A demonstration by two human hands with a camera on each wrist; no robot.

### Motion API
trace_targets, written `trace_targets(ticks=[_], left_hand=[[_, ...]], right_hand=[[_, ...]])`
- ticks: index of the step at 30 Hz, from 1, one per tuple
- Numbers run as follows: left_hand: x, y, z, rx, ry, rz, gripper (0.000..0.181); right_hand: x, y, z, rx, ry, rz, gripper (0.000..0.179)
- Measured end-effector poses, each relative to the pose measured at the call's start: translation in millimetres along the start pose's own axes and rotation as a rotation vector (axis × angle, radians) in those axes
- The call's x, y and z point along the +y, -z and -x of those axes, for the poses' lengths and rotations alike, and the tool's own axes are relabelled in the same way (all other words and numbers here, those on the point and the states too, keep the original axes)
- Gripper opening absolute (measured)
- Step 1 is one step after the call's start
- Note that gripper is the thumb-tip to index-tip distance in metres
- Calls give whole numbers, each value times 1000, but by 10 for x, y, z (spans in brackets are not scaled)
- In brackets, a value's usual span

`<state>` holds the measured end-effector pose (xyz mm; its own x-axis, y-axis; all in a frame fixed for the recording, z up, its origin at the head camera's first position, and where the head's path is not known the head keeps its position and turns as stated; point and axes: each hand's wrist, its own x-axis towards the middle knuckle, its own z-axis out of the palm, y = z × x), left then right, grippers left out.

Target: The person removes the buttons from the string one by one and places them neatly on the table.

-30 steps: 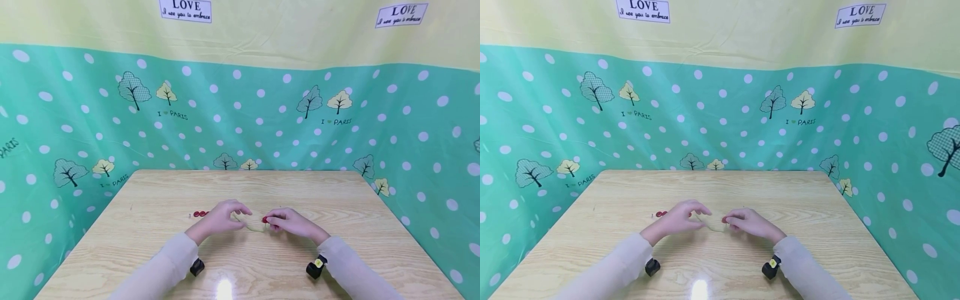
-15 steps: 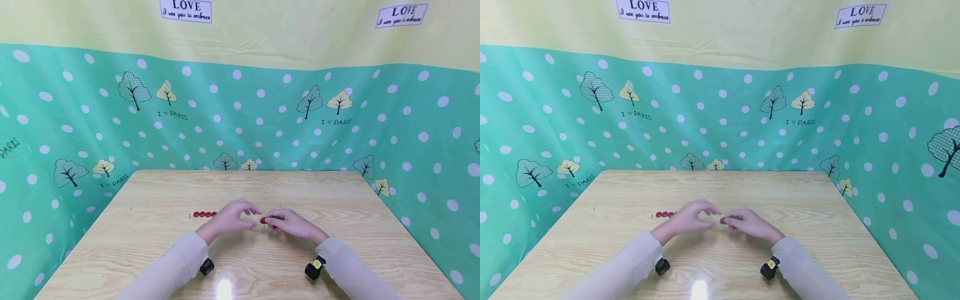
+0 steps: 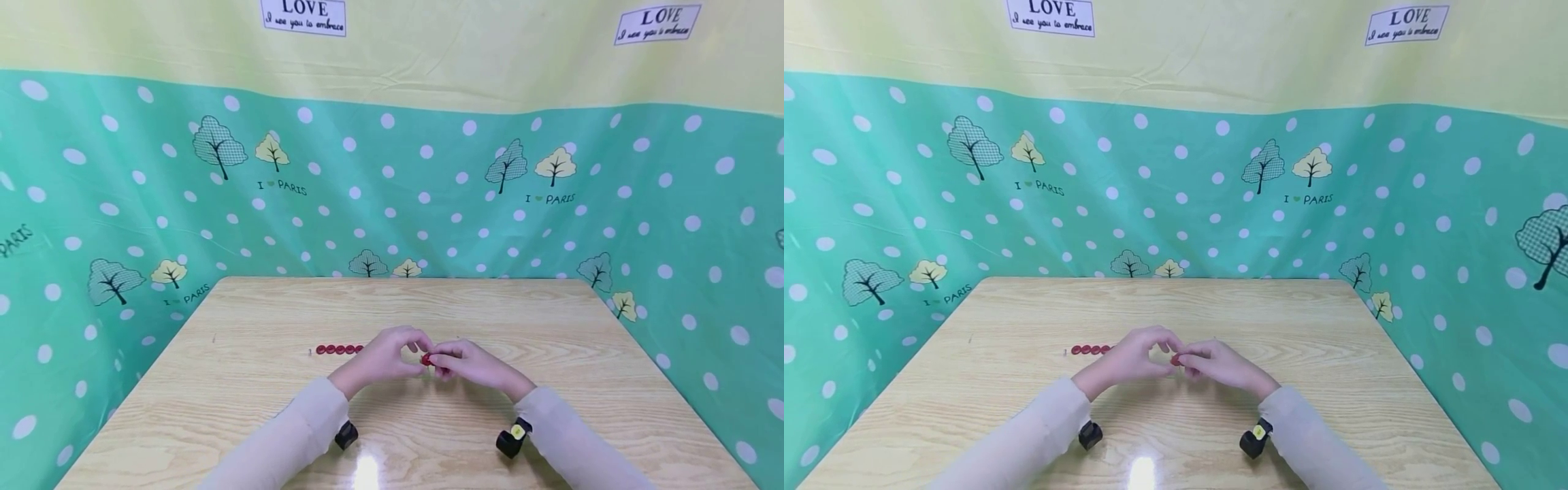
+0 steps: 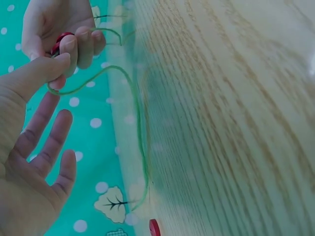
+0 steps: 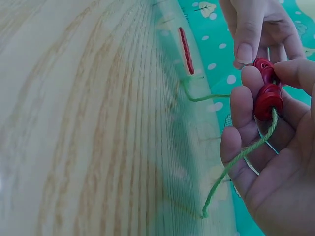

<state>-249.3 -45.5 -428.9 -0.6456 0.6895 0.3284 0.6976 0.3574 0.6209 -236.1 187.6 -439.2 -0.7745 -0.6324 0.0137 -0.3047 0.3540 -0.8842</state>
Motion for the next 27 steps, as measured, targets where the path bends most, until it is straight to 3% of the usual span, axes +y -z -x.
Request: trace_targets(ticks=[12, 27], left_hand=[[30, 39, -9, 5, 112, 25, 19], [13, 96, 25, 34, 152, 29, 19]], right_hand=[[18, 4, 21, -14, -8, -6, 30], [82, 10, 34, 9, 2, 5, 27]])
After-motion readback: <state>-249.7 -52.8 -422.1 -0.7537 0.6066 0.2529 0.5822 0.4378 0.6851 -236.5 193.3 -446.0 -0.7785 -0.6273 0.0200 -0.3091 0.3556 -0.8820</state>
